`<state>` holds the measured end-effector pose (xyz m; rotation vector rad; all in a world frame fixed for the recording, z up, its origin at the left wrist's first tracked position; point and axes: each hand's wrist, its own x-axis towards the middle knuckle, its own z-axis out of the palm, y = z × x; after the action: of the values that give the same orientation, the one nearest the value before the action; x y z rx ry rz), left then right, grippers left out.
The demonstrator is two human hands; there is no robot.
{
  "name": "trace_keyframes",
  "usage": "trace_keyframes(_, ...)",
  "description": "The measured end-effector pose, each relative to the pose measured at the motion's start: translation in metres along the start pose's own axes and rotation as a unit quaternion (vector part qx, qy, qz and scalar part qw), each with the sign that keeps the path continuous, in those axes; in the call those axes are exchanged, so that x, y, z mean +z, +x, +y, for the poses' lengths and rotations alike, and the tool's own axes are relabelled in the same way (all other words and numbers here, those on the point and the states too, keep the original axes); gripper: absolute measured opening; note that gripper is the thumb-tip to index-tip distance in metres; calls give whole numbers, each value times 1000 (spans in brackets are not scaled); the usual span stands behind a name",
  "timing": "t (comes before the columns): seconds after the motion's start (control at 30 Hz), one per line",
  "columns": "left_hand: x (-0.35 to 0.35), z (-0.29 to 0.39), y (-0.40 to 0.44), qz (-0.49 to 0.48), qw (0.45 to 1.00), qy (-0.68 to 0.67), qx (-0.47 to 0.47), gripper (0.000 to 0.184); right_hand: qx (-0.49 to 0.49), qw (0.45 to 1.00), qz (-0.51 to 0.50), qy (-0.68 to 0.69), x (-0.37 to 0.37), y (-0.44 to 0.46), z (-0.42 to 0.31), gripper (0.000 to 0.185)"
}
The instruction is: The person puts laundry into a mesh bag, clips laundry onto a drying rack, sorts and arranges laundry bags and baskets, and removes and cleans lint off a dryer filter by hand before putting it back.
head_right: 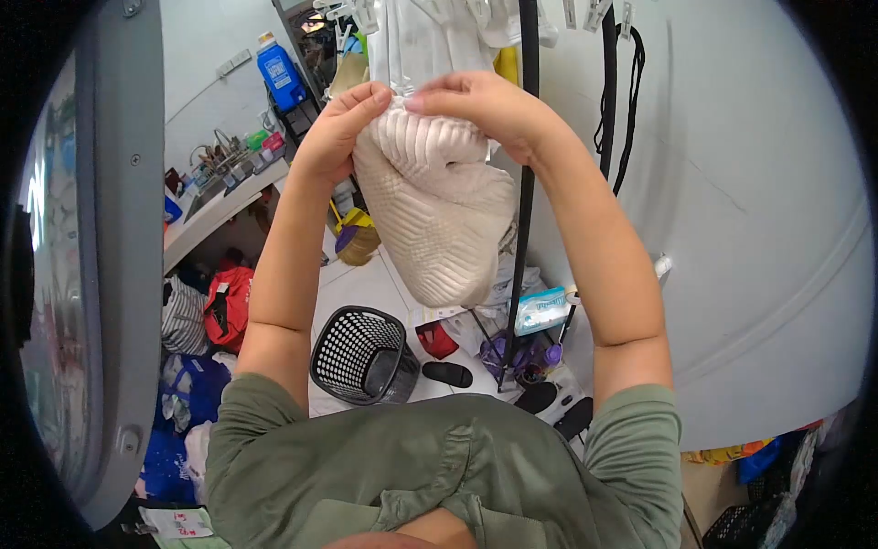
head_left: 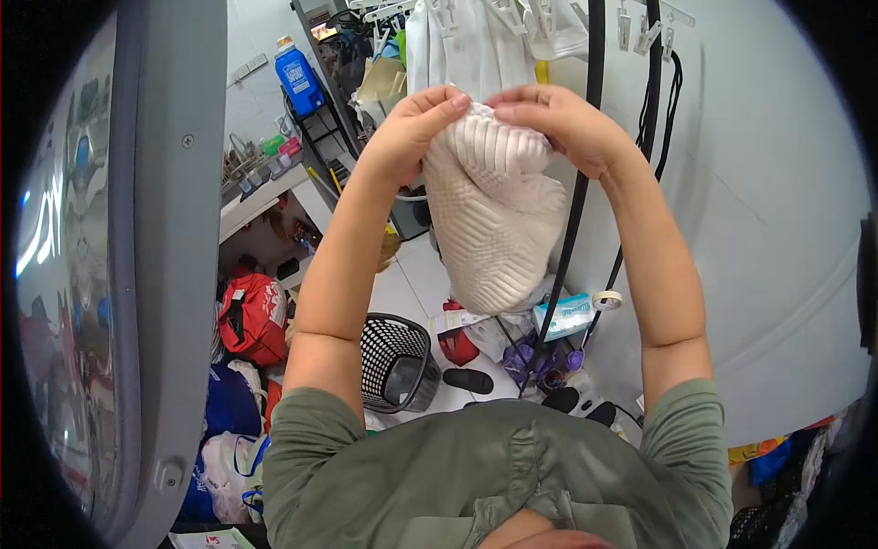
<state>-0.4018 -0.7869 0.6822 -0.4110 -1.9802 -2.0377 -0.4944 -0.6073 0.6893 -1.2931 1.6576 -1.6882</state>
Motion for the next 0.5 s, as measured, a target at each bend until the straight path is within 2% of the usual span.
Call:
trace_keyframes(0.03, -1, 0, 3, 5, 1000, 7, 25, 15, 22, 998, -14, -60, -7, -2, 4, 37)
trace_keyframes(0.07, -1, 0, 6, 1, 1000, 9, 26, 15, 19, 998, -11, -60, -12, -2, 10, 37)
trace_keyframes(0.13, 3, 1, 9, 56, 998, 10, 31, 14, -5, 998, -49, 32, -16, -6, 18, 35)
trace_keyframes(0.17, 2, -2, 13, 53, 998, 10, 33, 14, -34, 992, -26, 119, -18, -5, 19, 32)
trace_keyframes(0.2, 0, -4, 17, 51, 998, 33, 20, 20, -36, 992, -25, 117, -17, -3, 18, 32)
trace_keyframes(0.27, -4, -2, 25, 49, 997, 59, 11, 26, -61, 968, -53, 240, -14, 4, 16, 26)
trace_keyframes(0.33, -3, 7, 30, 78, 975, 209, 10, 45, -69, 962, -61, 256, -14, 11, 10, 24)
trace_keyframes(0.37, 4, 7, 34, 111, 970, 205, 67, 51, -89, 961, -49, 259, -15, 15, 7, 23)
trace_keyframes(0.4, 11, 11, 39, 111, 970, 205, 68, 51, -107, 958, -38, 262, -16, 18, 4, 22)
trace_keyframes(0.47, 26, 22, 52, 163, 958, 191, 140, 49, -95, 960, -33, 263, -15, 22, 2, 20)
trace_keyframes(0.5, 32, 23, 59, 164, 958, 190, 139, 49, -89, 949, -16, 302, -16, 23, 2, 19)
